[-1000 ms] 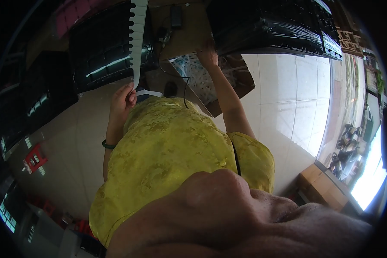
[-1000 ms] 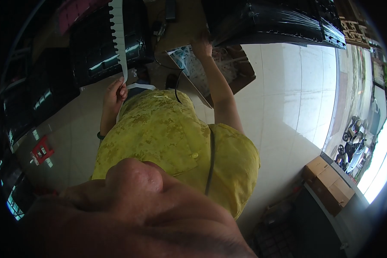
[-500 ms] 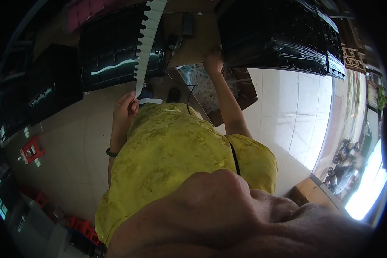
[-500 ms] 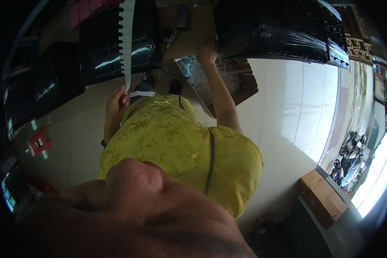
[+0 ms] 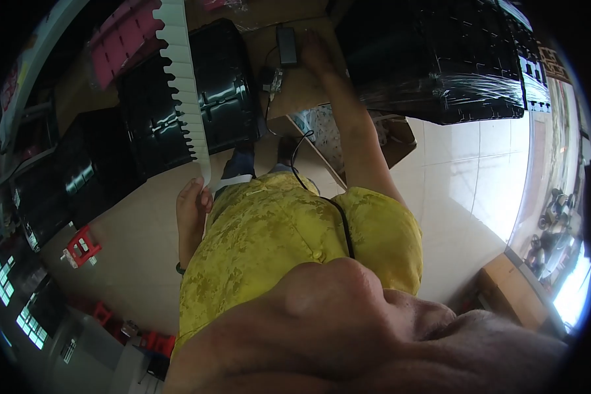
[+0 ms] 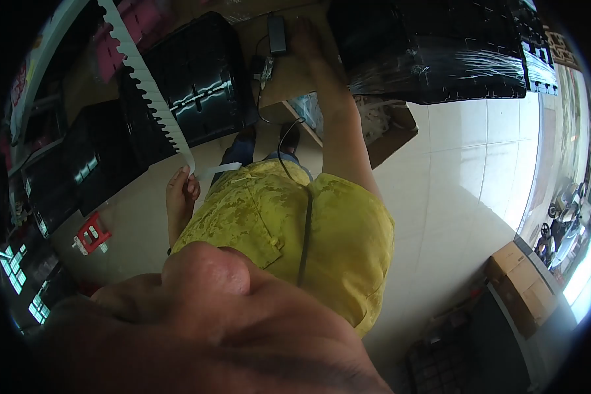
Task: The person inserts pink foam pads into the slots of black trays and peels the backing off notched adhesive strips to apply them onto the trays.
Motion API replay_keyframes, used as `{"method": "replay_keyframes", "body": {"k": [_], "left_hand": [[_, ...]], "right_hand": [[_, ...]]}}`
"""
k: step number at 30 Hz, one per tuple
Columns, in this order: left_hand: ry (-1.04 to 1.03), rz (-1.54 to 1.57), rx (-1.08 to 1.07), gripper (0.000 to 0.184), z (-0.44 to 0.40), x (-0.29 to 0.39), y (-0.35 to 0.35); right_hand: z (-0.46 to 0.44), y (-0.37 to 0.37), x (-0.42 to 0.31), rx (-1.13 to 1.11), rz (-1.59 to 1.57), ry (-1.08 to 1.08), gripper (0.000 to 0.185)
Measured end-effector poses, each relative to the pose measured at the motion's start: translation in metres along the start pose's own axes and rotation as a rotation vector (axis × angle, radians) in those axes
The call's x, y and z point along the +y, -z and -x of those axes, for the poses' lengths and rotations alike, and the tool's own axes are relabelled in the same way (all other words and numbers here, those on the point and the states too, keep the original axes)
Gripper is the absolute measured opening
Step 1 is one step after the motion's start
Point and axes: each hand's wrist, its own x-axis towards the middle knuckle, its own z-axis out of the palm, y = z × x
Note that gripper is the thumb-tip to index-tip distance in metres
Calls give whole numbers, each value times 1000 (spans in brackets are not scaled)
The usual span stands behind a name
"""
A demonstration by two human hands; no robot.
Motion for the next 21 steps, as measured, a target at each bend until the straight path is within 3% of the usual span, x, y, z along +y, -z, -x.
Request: {"method": "replay_keyframes", "body": {"k": [2,4,6,10,13,16,19,21], "left_hand": [[-26,5,-33,25,-8,-1,-1],[-30,-4,-61,26,-15,4,-10],[-27,-15,-74,28,-19,7,-16],[-24,-12,-121,29,-34,6,-29],[-37,-7,-157,30,-44,0,-35],[-61,-36,-179,32,-46,3,-50],[-63,-52,-226,34,-48,-3,-52],[-59,-38,-256,35,-49,-9,-55]], "right_hand": [[42,-6,3,-17,97,21,54],[94,5,0,-59,-157,-47,57],[156,9,-3,6,-127,15,60],[250,64,-19,-35,-360,-111,64],[300,63,-20,-129,-200,-160,58],[305,77,-24,-153,-268,-296,42],[263,117,-39,58,-624,-253,32],[222,176,-75,9,-1140,-415,27]]}}
